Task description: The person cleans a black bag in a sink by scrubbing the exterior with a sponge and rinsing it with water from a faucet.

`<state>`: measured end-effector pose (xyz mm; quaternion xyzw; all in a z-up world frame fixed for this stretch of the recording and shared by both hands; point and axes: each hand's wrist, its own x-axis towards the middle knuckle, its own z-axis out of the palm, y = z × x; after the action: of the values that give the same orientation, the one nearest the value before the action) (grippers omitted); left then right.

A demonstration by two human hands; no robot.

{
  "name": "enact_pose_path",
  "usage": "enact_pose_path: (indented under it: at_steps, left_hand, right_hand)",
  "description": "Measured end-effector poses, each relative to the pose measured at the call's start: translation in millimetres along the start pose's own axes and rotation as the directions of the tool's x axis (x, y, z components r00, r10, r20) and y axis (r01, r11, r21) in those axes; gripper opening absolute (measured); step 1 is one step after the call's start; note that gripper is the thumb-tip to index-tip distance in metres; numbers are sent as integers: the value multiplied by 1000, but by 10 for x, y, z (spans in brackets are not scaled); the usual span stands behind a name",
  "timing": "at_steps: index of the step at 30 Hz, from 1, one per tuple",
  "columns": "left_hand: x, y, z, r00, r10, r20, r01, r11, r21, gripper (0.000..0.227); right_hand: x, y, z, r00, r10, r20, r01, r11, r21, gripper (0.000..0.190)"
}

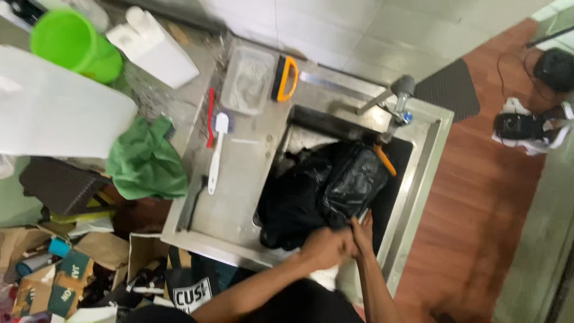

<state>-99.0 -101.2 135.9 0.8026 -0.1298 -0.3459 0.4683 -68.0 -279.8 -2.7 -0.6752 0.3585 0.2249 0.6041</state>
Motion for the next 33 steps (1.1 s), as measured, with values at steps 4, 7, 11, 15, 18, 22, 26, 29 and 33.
enact_pose_path:
  at_steps: [4,7,11,15,18,22,26,29,33]
  left_hand:
    - [58,-270,-224,861,-30,-507,167,960,226,70]
    - [52,-467,92,922,-199,-332,325,864,384,104]
    - [67,-587,453,942,-140,-303,274,843,462,94]
    - [40,-782,744,845,63,-532,266,812,519,95]
    - [-67,-721,826,796,106,-596,279,809,517,78]
    - [-272,-707,861,802,106,-588,300,780,550,122]
    - [-286,-843,971,630,212,-747,130,920,371,106]
    - [-348,-844,973,569,288,-770,131,893,431,48]
    - [-415,-785,982,490,340,-803,134,881,454,53]
  right_hand:
    - [464,504,19,969,-173,-174,213,945,248,46]
    - [502,576,-66,968,-177,-175,164,982,-90,80]
    - [247,219,-363,965,-255,-70,130,689,-713,95]
    - [-781,-1258,95,914,-399,75,295,524,-799,67]
    - [-257,-1443,276,485,-733,478,606,-112,-787,50]
    - [420,-1152,480,391,-667,634,461,-454,-762,38]
    - [-177,-717,925,342,-372,863,935,225,-274,53]
    - [-170,-375,1240,105,-354,929,868,-425,-259,36]
    - [243,-364,1402,312,-430,847,764,-416,-493,23]
